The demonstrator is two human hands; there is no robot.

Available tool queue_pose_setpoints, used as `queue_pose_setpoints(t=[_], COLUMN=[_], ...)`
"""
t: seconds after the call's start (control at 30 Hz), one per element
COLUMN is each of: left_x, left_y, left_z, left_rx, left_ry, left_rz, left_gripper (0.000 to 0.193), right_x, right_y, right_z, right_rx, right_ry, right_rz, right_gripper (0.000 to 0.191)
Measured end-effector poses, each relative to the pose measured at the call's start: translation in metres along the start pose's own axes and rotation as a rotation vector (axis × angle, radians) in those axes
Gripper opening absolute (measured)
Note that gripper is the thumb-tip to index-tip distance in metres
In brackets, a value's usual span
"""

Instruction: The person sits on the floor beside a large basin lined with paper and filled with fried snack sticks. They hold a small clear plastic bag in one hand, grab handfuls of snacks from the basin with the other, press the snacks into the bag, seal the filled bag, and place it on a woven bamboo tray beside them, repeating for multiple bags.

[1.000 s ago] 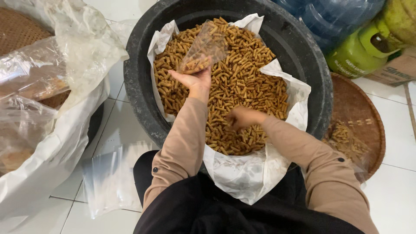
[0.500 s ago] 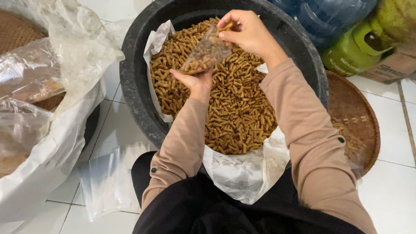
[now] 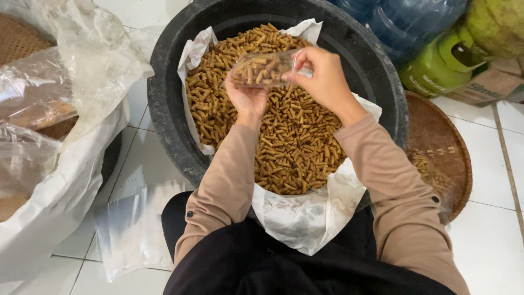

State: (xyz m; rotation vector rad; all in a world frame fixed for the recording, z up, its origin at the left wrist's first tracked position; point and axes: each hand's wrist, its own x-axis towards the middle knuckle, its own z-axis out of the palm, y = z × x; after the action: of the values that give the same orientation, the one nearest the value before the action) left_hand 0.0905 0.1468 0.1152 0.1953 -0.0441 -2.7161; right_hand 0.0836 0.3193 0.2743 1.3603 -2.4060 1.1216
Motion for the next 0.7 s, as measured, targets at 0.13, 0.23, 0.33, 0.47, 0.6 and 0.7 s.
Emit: queue_pose_setpoints(t=[0.13,0.23,0.33,0.47,0.6,0.7], left_x=[-0.013,-0.035,-0.054,-0.065,-0.062,-0.052], left_y=[-0.026,-0.059,-0.078,-0.078,-0.067,-0.069], left_z=[0.004,0.0,-0.008,-0.025,-0.042,-0.047], left_rx=[0.235,0.359,0.656,2.187,2.808,2.714], left_ry=[-0.015,-0.329,-0.38,-0.948,-0.868,-0.802], left_rz=[-0.197,-0.495,-0.869,-0.398,-0.705,-0.641], left_gripper=[0.059,0.044,0.053,0.074,0.072,0.078], right_x=[-0.043,-0.081,-0.126,-0.209,-0.319,-0.392], right_y=[-0.002,0.007,0.033,0.088,0.147,0.2], right_z=[-0.006,-0.026,-0.081,-0.178,-0.279,-0.319], right_rx=[-0.228,-0.203,-0.125,-0.445,-0.83,-0.638], right_ry=[-0.176,-0.078,-0.178,-0.066,0.055,0.232], right_rz=[-0.26,-0.266,-0.006,0.159,0.398,0.738], right_gripper=[0.061,0.055,0.056,0.062,0.063,0.048])
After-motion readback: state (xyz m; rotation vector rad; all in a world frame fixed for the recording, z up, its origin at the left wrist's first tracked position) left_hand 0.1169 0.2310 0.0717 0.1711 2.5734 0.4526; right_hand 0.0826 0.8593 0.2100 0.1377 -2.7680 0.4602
